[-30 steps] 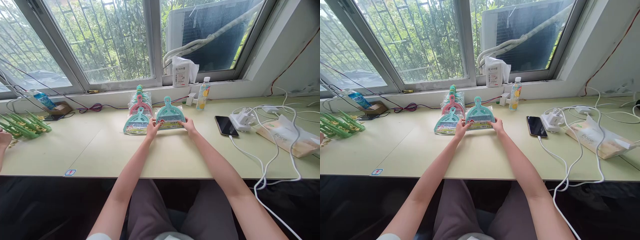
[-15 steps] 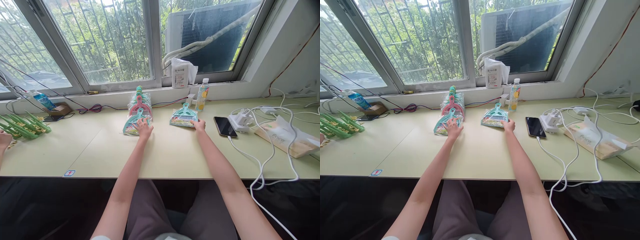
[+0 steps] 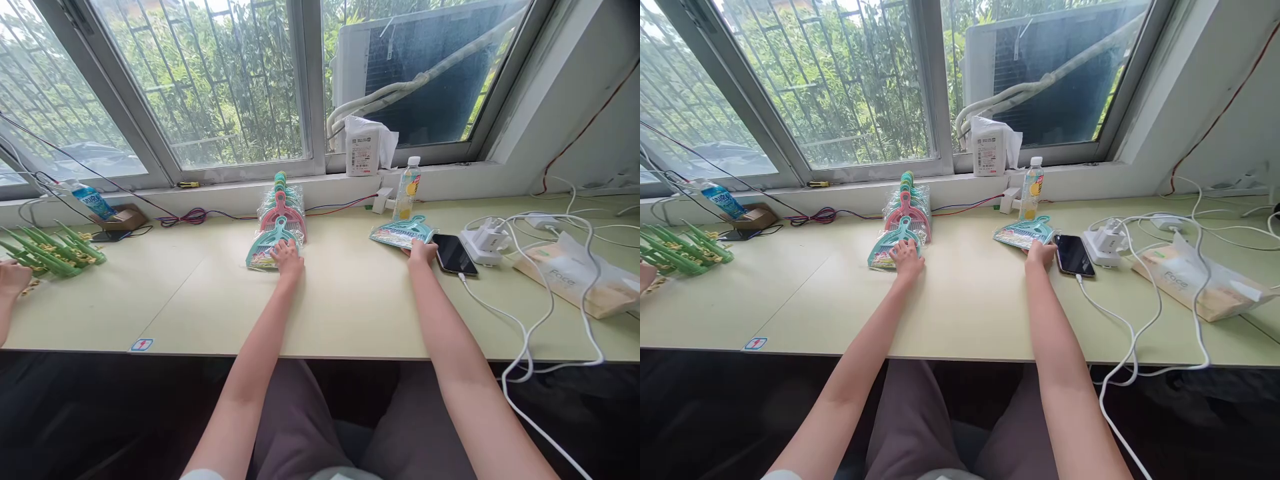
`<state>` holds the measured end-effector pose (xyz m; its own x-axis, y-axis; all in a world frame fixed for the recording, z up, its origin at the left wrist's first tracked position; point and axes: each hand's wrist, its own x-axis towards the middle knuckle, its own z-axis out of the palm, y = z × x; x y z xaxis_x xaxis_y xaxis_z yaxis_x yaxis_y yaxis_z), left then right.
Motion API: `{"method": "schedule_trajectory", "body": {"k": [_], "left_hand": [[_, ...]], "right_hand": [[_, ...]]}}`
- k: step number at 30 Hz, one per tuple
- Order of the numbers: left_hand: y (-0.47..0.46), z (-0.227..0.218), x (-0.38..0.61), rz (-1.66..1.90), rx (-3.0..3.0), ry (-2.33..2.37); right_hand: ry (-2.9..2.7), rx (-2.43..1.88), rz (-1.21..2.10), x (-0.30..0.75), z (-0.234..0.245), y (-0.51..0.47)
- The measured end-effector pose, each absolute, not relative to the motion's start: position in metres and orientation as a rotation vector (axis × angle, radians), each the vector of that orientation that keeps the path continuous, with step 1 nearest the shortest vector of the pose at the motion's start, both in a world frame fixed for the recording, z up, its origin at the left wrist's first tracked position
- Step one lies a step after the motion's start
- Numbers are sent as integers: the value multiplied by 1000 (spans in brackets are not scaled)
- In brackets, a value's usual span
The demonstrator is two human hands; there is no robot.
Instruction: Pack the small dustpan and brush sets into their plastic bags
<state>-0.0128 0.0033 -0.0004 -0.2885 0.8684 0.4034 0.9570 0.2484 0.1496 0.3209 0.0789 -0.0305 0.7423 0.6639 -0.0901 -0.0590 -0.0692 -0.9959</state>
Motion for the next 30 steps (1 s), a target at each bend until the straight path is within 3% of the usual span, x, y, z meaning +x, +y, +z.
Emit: {"method": "schedule_trajectory", "body": {"k": [7, 14, 17, 24, 30], "left_hand": [[2, 3, -14, -401, -1846, -2304], [0, -1, 0, -614, -1993, -2303], [-6, -4, 16, -703, -2116, -2182], [-23, -5, 45, -696, -2559, -1805], [-26, -4, 50, -770, -2663, -1608]], "right_hand": [[-536, -1678, 441, 318, -26, 81], [-1049, -1529, 52, 294, -12, 61], [-1308, -1323, 226, 262, -6, 50], [-1347, -1133, 1158, 192, -23, 32], [-1234, -1066, 1215, 191, -23, 27]]}}
